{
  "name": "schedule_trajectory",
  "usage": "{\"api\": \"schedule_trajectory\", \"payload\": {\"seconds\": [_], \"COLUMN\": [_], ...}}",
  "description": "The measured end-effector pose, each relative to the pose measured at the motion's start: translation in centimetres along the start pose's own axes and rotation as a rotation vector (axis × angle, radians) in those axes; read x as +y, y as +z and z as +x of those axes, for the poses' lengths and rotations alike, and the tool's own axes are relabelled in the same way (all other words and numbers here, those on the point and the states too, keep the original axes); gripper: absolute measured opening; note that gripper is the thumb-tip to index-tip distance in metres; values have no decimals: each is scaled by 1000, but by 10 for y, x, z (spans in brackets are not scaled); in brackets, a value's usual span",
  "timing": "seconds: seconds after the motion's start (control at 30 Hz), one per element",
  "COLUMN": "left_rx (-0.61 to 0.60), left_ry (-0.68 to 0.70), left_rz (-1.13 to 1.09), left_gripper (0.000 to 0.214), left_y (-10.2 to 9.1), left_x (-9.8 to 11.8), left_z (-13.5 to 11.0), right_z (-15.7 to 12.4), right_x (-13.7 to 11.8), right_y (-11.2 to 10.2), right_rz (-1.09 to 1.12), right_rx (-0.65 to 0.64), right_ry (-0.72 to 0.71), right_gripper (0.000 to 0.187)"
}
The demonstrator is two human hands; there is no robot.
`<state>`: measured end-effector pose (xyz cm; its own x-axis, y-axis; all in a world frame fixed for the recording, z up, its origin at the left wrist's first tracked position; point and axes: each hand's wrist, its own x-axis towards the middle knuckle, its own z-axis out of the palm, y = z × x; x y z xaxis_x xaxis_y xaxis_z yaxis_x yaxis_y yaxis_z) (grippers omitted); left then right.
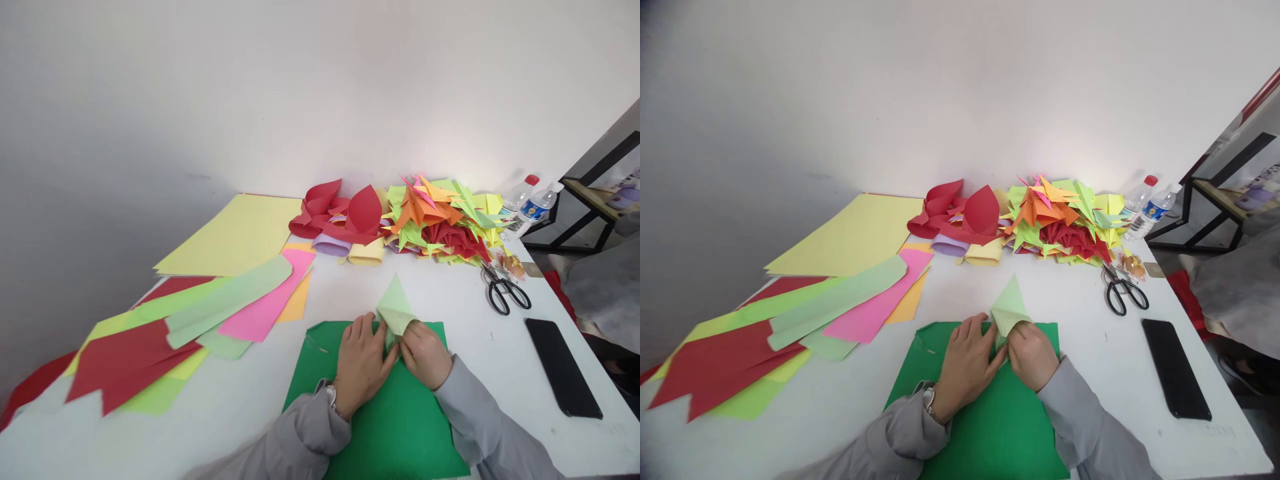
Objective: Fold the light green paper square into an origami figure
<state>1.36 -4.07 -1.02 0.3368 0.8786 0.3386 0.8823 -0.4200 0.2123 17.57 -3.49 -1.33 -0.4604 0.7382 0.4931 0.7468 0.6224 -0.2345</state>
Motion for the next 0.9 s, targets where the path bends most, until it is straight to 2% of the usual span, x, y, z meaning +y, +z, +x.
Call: {"api": "schedule_trajectory", "payload": {"seconds": [0.1,0.2,0.3,0.37,0.4,0.53,0.63,0.8,0.9], "left_rx": [-13,-4,79,170,173,16,-67,-135,-145], "left_ry": [-6,-17,-43,-41,-14,148,211,226,207], "left_rz": [-24,-128,-311,-397,-449,-675,-708,-685,-673], "left_gripper": [35,30,23,28,31,29,33,16,15], "left_y": [-3,-6,-5,-2,1,12,18,16,13], "left_x": [1,-2,-15,-27,-34,-53,-60,-62,-61], "left_z": [2,4,10,16,20,38,51,63,63], "right_z": [2,2,-1,-3,-3,-5,-5,-5,-5], "right_x": [-3,-4,-3,-1,-1,1,2,3,2], "right_y": [-3,-3,-1,0,1,2,3,2,0], "right_rz": [18,13,-12,-27,-31,-15,-9,-44,-65], "right_rx": [-72,-149,-198,-195,-183,-98,-52,-73,-79], "right_ry": [-30,-9,8,-7,-12,-30,-39,-50,-49], "right_gripper": [21,28,31,32,34,40,44,38,33]}}
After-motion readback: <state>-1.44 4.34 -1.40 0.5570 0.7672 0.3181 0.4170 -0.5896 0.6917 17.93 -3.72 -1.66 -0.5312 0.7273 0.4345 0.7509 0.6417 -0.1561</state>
